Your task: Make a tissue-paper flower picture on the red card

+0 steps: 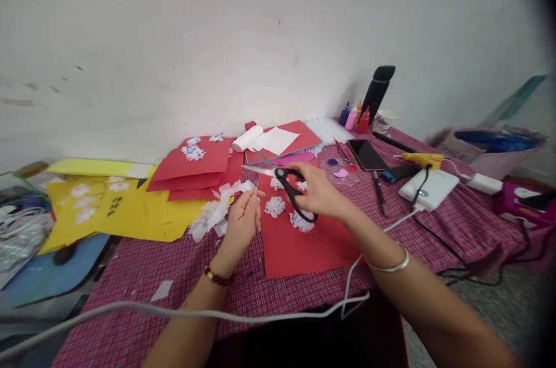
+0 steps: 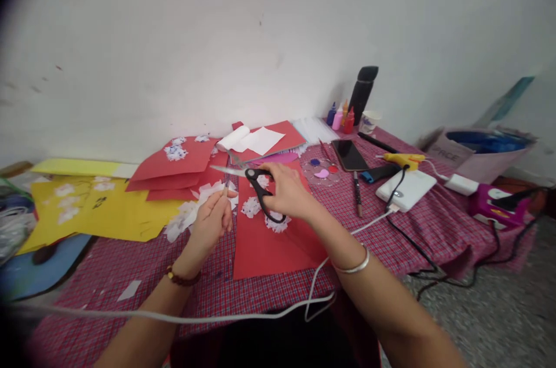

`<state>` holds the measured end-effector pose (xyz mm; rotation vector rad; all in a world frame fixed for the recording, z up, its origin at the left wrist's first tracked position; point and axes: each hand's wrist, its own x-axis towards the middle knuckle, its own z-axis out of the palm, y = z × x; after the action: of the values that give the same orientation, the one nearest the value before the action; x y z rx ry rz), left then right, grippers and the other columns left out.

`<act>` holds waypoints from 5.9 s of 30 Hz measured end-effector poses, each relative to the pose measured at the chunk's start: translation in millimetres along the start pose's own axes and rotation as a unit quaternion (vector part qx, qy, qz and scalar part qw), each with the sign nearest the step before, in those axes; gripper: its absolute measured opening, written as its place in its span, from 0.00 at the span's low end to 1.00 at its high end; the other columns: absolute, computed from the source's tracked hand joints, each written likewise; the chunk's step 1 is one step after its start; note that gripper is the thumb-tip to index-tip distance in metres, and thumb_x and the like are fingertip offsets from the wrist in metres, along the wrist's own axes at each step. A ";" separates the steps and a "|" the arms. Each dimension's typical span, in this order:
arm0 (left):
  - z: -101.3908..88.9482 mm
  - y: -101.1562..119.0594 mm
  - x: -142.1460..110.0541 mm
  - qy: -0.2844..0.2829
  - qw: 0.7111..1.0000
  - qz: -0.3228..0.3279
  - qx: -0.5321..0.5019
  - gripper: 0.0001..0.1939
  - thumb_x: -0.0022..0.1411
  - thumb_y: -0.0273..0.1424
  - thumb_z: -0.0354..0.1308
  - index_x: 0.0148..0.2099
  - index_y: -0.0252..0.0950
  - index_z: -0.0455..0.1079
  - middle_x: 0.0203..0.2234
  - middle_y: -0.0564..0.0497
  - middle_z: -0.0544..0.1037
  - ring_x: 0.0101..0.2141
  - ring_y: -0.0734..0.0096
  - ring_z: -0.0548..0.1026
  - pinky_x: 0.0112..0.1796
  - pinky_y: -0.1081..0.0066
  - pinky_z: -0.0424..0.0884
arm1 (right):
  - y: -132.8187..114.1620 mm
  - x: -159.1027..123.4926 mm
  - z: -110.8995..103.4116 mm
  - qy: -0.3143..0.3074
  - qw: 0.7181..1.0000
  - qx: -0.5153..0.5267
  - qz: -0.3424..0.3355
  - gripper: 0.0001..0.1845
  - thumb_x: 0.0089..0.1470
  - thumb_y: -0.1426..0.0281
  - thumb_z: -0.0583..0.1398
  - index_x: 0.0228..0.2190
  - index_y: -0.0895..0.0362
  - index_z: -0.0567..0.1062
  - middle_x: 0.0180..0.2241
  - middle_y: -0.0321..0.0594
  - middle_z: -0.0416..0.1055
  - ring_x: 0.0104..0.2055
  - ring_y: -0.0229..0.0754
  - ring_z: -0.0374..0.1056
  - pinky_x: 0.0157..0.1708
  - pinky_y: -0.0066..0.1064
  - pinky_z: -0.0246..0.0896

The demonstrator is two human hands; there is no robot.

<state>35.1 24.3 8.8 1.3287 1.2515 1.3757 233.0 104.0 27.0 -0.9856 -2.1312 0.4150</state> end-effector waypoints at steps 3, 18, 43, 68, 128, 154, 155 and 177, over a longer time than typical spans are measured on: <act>-0.1 -1.3 1.2 -0.001 1.000 -0.003 -0.023 0.14 0.67 0.42 0.50 0.43 0.37 0.66 0.13 0.63 0.59 0.13 0.80 0.57 0.15 0.79 0.56 | -13.3 -5.6 4.3 -0.025 0.999 -0.035 -0.015 0.31 0.42 0.72 0.62 0.51 0.55 0.68 0.47 0.46 0.71 0.48 0.53 0.66 0.50 0.46 0.56; 1.5 1.0 -3.4 -0.056 0.997 -0.015 -0.050 0.14 0.66 0.43 0.52 0.41 0.37 0.66 0.13 0.64 0.55 0.13 0.80 0.52 0.16 0.78 0.54 | 15.7 5.9 3.5 -0.028 0.999 -0.036 0.009 0.26 0.46 0.71 0.61 0.49 0.57 0.70 0.47 0.48 0.73 0.49 0.52 0.68 0.48 0.44 0.59; 4.3 -8.2 -3.7 0.037 0.992 0.061 0.109 0.13 0.68 0.37 0.48 0.31 0.39 0.60 0.18 0.59 0.60 0.19 0.75 0.60 0.23 0.74 0.57 | -14.9 -13.4 7.3 -0.049 0.993 -0.101 -0.034 0.29 0.44 0.74 0.61 0.51 0.57 0.67 0.46 0.49 0.70 0.48 0.53 0.66 0.49 0.44 0.55; 8.0 -0.1 -10.3 -0.113 0.986 -0.028 -0.121 0.15 0.66 0.44 0.52 0.36 0.37 0.63 0.12 0.66 0.55 0.09 0.82 0.48 0.12 0.78 0.58 | 11.0 -4.2 -5.1 -0.007 0.999 -0.013 0.048 0.24 0.47 0.72 0.61 0.48 0.58 0.69 0.45 0.49 0.73 0.44 0.50 0.69 0.44 0.41 0.60; -6.1 7.9 -13.3 0.135 0.955 0.142 0.221 0.14 0.71 0.37 0.44 0.50 0.38 0.67 0.41 0.48 0.75 0.39 0.64 0.72 0.40 0.69 0.63 | -6.7 -12.5 -3.2 -0.092 0.989 0.112 -0.006 0.28 0.47 0.70 0.66 0.51 0.57 0.69 0.49 0.48 0.71 0.47 0.48 0.69 0.48 0.41 0.63; -10.3 5.4 -12.5 0.165 0.939 0.158 0.259 0.15 0.70 0.35 0.46 0.52 0.38 0.69 0.46 0.45 0.76 0.44 0.60 0.73 0.44 0.66 0.65 | -12.9 -13.5 0.8 -0.073 0.995 0.071 -0.003 0.26 0.47 0.71 0.65 0.50 0.56 0.70 0.46 0.46 0.73 0.43 0.47 0.69 0.42 0.37 0.63; -10.4 5.2 -13.1 0.165 0.938 0.160 0.258 0.16 0.70 0.36 0.46 0.54 0.38 0.69 0.48 0.44 0.75 0.47 0.60 0.73 0.47 0.65 0.65 | -11.9 -12.6 -0.8 -0.070 0.994 0.078 0.006 0.26 0.47 0.71 0.64 0.49 0.57 0.70 0.46 0.46 0.73 0.43 0.47 0.69 0.42 0.37 0.63; -7.1 0.5 -11.2 0.159 0.948 0.164 0.221 0.14 0.67 0.36 0.51 0.47 0.36 0.73 0.40 0.46 0.78 0.40 0.62 0.74 0.43 0.66 0.66 | -6.8 -12.1 -3.8 -0.037 0.997 0.071 0.007 0.24 0.49 0.71 0.63 0.50 0.56 0.71 0.45 0.46 0.74 0.41 0.45 0.70 0.40 0.35 0.64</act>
<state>29.2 12.5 7.9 1.7299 1.6862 1.6505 237.6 90.4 27.4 -0.9167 -2.1293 0.6082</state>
